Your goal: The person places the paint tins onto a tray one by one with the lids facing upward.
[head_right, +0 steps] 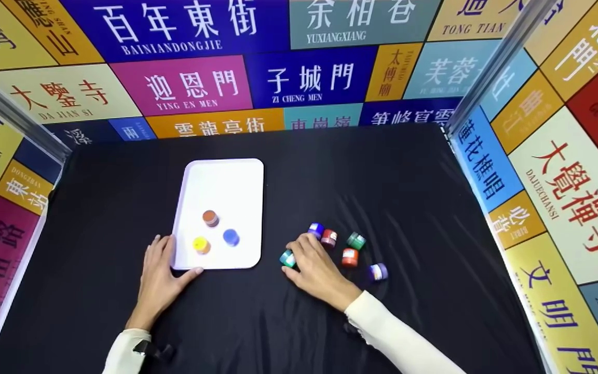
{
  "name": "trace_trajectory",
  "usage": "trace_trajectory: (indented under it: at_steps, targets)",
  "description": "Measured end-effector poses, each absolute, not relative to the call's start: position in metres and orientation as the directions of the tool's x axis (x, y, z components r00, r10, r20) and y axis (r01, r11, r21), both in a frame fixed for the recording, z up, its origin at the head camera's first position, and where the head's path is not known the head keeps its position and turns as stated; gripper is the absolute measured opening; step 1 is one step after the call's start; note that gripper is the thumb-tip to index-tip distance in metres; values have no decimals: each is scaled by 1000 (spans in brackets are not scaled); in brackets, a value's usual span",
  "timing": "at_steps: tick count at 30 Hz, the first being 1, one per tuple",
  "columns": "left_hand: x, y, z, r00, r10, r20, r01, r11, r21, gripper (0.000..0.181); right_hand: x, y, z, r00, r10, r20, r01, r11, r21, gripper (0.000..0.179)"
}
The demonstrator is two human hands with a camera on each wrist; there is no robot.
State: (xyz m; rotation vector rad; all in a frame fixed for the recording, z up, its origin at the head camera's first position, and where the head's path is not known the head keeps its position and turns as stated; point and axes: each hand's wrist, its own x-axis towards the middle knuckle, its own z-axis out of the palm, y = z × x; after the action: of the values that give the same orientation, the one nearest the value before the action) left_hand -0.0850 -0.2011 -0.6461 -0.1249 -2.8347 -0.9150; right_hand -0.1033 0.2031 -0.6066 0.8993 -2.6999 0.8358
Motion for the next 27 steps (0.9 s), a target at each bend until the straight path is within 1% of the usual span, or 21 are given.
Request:
trace_trajectory:
  at_steps: [4,10,14,17,22,27]
  targets:
    - [-85,-202,-647,-981,36,192,141,814,564,115,-103,202,-607,-801,-495,335,-598,659,-456,45]
    - [-86,-201,-647,-980,39,195,145,812,565,115,-105,201,-604,-811,-483,331,-584,632,-509,44]
    - [-86,-201,-647,-981,35,192,140,811,568,114,-109,198,-601,-802,-480,356,-596,610,-521,44]
    - [-85,-201,-647,-982,35,187,137,811,569,114,-113,195,-600,-809,-467,358,-586,586,-559,44]
    - [-84,-201,-647,-984,36,174,130,811,570,115,-122,190,-598,-840,-430,331,-534,543,-649,41]
    - [-85,-200,-646,-983,33,183,134,807,576,114,-133,183,-597,-851,-417,318,-510,516,-688,40]
